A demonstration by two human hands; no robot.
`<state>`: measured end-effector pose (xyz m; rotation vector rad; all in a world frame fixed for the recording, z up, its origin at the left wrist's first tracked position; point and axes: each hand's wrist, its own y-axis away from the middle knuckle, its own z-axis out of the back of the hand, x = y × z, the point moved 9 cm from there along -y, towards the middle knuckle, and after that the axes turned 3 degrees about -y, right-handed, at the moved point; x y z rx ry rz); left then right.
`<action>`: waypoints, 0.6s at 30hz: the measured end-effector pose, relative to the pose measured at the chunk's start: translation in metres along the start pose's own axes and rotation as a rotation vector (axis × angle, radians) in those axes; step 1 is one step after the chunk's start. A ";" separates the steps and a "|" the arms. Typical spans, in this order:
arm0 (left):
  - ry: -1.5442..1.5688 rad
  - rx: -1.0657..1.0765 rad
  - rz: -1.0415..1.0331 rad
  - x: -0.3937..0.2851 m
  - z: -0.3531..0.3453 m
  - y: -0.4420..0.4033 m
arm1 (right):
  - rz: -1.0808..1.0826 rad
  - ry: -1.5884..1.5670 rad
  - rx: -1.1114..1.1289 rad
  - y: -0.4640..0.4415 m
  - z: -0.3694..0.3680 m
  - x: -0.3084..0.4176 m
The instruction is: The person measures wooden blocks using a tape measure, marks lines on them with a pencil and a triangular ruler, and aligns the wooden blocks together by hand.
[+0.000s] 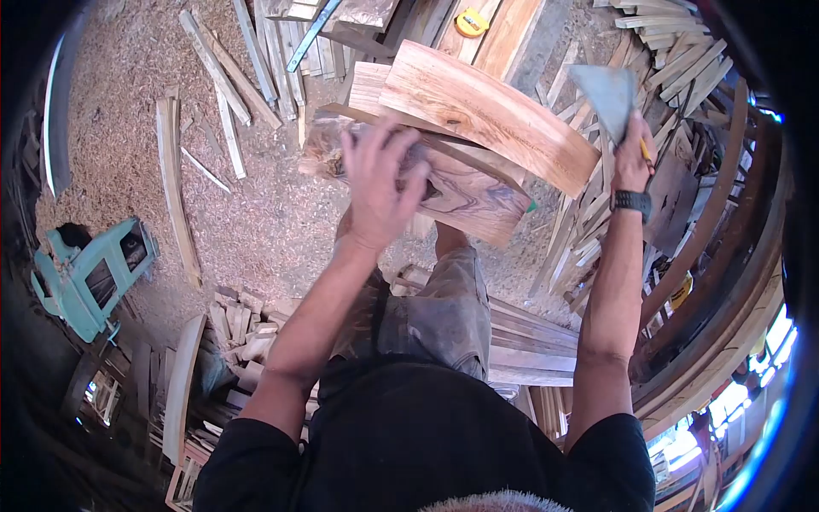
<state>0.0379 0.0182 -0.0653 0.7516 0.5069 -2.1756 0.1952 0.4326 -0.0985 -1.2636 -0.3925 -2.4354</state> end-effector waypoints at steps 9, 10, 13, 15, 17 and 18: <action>-0.234 0.029 0.160 0.067 0.024 -0.054 | -0.547 -0.582 -0.031 0.060 0.038 -0.129; -0.226 0.099 0.204 0.073 0.018 -0.058 | -0.558 -0.655 0.020 0.064 0.032 -0.140; -0.230 0.277 0.299 0.080 0.010 -0.075 | -0.629 -0.739 -0.095 0.083 0.017 -0.120; -0.246 0.385 0.352 0.090 0.002 -0.080 | -0.654 -0.741 -0.073 0.086 0.011 -0.125; -0.253 0.431 0.309 0.094 -0.005 -0.087 | -0.663 -0.806 -0.037 0.092 0.001 -0.126; -0.199 0.476 0.326 0.100 -0.009 -0.091 | -0.645 -0.791 -0.042 0.093 -0.001 -0.124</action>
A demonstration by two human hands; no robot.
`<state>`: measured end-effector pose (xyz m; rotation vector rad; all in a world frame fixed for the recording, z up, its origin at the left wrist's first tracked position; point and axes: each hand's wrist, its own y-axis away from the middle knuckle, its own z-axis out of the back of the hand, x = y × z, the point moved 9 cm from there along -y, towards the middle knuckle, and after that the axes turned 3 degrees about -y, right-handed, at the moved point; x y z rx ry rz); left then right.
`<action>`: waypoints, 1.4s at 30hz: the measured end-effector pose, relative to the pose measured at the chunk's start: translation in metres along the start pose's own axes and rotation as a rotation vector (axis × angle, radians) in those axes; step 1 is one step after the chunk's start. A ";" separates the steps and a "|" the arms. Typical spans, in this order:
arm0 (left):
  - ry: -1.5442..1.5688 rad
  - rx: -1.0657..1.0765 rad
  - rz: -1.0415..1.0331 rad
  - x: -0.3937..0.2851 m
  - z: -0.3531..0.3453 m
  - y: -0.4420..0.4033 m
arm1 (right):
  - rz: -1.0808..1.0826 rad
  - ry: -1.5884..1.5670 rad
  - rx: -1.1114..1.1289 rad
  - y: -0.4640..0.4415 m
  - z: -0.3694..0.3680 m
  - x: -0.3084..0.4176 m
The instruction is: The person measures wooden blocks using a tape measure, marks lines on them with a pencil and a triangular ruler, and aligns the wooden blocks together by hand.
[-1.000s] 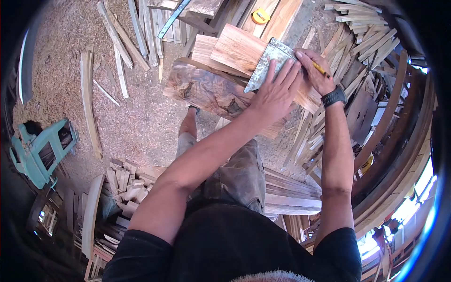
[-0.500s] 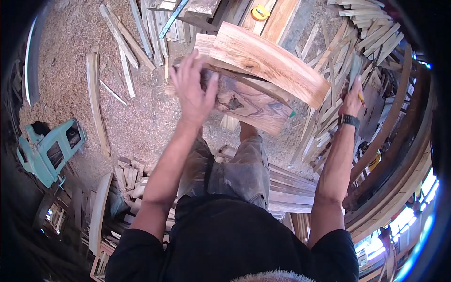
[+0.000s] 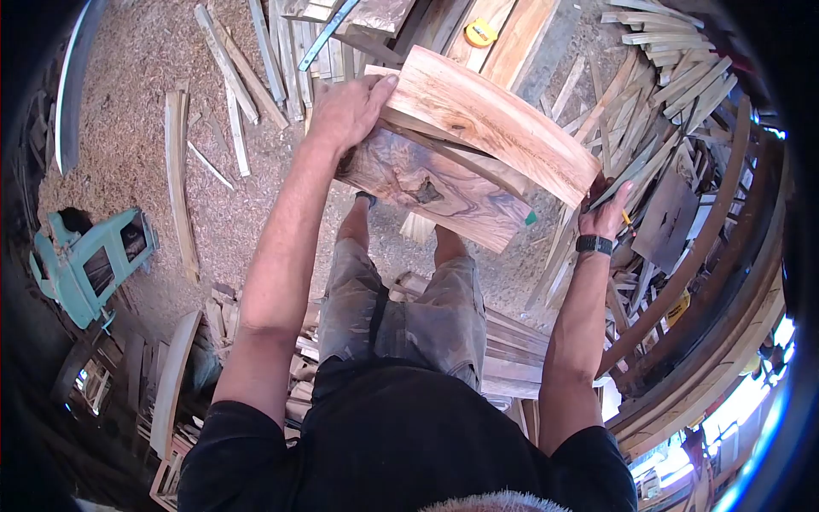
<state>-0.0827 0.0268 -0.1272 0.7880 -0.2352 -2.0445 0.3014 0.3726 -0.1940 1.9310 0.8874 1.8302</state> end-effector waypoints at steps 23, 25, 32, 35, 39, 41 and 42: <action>0.266 0.223 -0.061 -0.021 -0.022 -0.066 | 0.061 -0.083 0.027 0.037 -0.004 -0.024; 0.253 0.158 -0.039 -0.025 -0.019 -0.068 | 0.050 -0.083 -0.006 0.038 0.003 -0.028; 0.254 0.102 -0.089 -0.039 -0.011 -0.064 | 0.060 -0.071 -0.044 0.046 0.012 -0.036; 0.320 0.079 -0.072 -0.033 -0.014 -0.059 | 0.049 -0.060 -0.058 0.050 0.011 -0.032; 0.587 0.076 0.041 -0.016 -0.032 -0.058 | 0.058 -0.049 -0.056 0.046 0.014 -0.031; 0.599 0.081 0.057 -0.014 -0.044 -0.058 | 0.048 -0.055 -0.052 0.046 0.015 -0.030; 0.680 0.045 0.047 -0.015 -0.048 -0.058 | 0.036 -0.063 -0.045 0.047 0.012 -0.029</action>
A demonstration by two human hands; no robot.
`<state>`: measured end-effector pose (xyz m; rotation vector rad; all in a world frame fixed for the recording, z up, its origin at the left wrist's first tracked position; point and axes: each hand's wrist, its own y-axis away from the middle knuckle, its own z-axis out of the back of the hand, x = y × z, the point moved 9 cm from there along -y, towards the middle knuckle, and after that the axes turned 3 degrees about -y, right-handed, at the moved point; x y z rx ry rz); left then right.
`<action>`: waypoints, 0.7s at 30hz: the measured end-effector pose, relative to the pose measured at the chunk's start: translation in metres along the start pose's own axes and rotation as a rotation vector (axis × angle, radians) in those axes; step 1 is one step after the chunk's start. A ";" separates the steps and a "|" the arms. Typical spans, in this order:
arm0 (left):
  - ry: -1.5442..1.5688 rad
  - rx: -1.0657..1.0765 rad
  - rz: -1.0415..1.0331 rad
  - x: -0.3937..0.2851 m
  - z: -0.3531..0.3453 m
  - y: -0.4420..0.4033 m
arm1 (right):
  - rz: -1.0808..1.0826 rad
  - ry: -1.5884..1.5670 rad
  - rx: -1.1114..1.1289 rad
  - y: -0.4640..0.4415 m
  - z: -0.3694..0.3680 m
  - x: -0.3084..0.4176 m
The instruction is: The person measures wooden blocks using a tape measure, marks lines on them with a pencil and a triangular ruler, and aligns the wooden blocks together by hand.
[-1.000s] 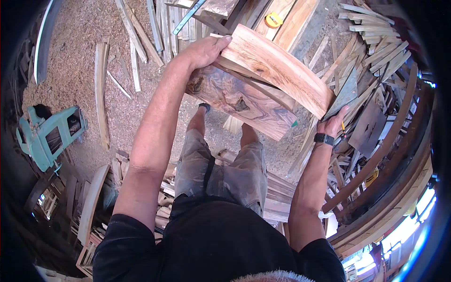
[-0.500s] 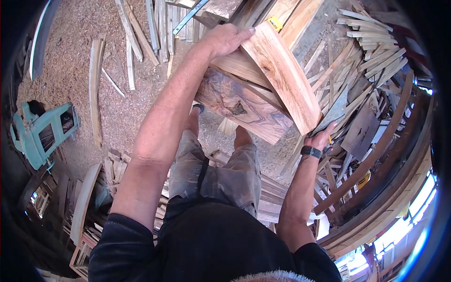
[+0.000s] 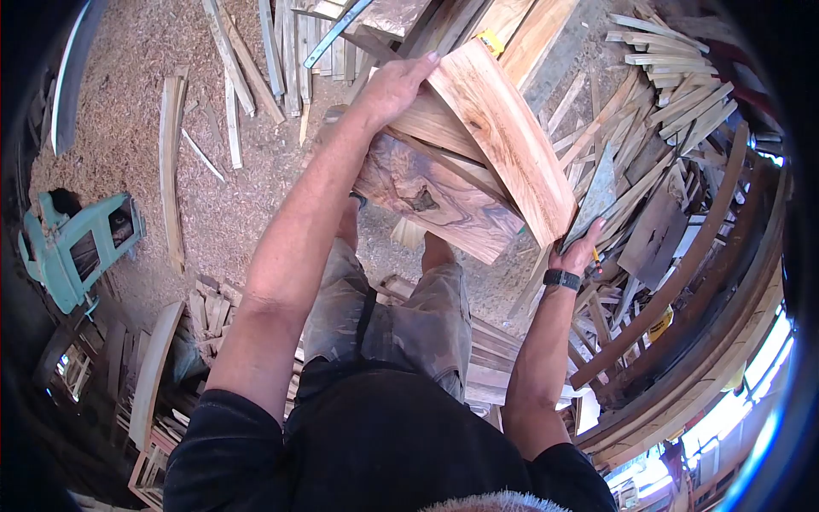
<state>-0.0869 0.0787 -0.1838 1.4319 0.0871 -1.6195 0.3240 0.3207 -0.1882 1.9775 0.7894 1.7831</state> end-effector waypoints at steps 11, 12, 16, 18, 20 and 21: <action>-0.405 -0.069 0.032 -0.035 0.011 0.038 | 0.070 0.068 0.096 -0.002 -0.008 0.012; -0.477 -0.150 0.007 -0.041 0.016 0.049 | 0.103 0.149 0.117 -0.003 -0.009 0.017; -0.748 -0.584 -0.352 -0.062 0.010 0.108 | 0.068 0.140 0.172 -0.005 -0.010 0.021; -0.743 -0.604 -0.314 -0.056 0.007 0.132 | 0.049 0.124 0.165 -0.007 -0.009 0.022; -0.692 -0.615 -0.257 -0.045 0.009 0.147 | 0.028 0.142 0.126 -0.010 -0.004 0.023; -0.688 -0.612 -0.259 -0.039 0.010 0.149 | 0.031 0.143 0.122 -0.008 -0.003 0.025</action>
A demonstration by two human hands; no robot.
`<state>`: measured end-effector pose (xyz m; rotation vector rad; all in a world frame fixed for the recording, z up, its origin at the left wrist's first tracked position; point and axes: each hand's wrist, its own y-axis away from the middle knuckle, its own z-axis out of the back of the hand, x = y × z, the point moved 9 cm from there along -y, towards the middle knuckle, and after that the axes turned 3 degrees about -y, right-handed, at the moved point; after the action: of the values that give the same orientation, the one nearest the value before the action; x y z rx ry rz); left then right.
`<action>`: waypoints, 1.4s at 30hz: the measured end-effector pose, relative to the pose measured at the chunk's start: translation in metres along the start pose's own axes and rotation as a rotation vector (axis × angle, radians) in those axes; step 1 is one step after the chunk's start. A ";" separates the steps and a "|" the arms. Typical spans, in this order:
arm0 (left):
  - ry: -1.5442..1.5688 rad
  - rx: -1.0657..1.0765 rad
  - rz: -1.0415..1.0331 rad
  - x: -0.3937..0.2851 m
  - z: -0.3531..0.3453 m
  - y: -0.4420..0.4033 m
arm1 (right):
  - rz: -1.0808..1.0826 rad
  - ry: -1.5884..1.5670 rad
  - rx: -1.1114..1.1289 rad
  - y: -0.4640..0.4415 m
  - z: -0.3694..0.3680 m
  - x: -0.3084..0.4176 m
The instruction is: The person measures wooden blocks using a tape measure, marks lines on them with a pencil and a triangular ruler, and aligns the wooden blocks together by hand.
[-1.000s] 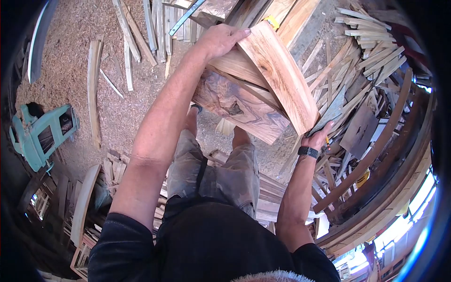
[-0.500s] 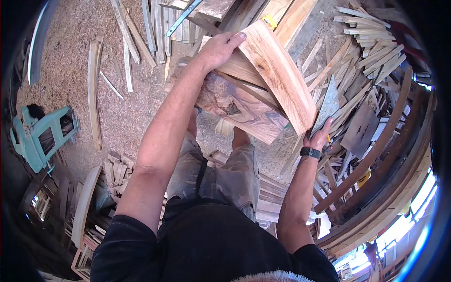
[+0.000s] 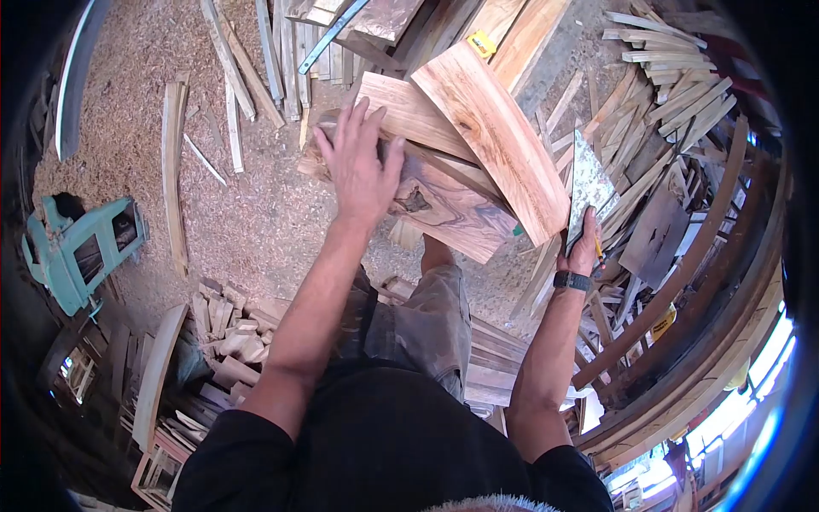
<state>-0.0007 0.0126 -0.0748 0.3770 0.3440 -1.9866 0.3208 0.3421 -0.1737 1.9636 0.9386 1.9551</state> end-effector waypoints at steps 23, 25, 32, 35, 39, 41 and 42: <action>0.820 0.889 0.491 -0.003 -0.129 -0.109 | -0.419 -0.401 -0.098 0.002 -0.009 -0.070; 0.841 0.902 0.477 -0.006 -0.132 -0.109 | -0.463 -0.429 -0.073 -0.001 -0.009 -0.074; 0.861 0.865 0.480 -0.009 -0.125 -0.102 | -0.444 -0.421 -0.098 0.010 -0.012 -0.064; 1.070 0.733 0.517 -0.020 -0.105 -0.096 | -0.364 -0.458 -0.109 0.009 -0.006 -0.057; 1.239 0.731 0.270 -0.034 -0.086 -0.096 | -0.164 -0.524 -0.153 0.010 0.001 -0.031; 1.222 0.689 0.200 -0.035 -0.075 -0.095 | -0.021 -0.655 0.029 0.009 -0.015 -0.009; 1.205 0.649 0.138 -0.038 -0.063 -0.093 | -0.024 -0.656 0.023 0.009 -0.013 -0.009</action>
<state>-0.0623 0.1083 -0.1100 1.9551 0.3692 -1.4732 0.3118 0.3268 -0.1747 2.3505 0.7871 1.1401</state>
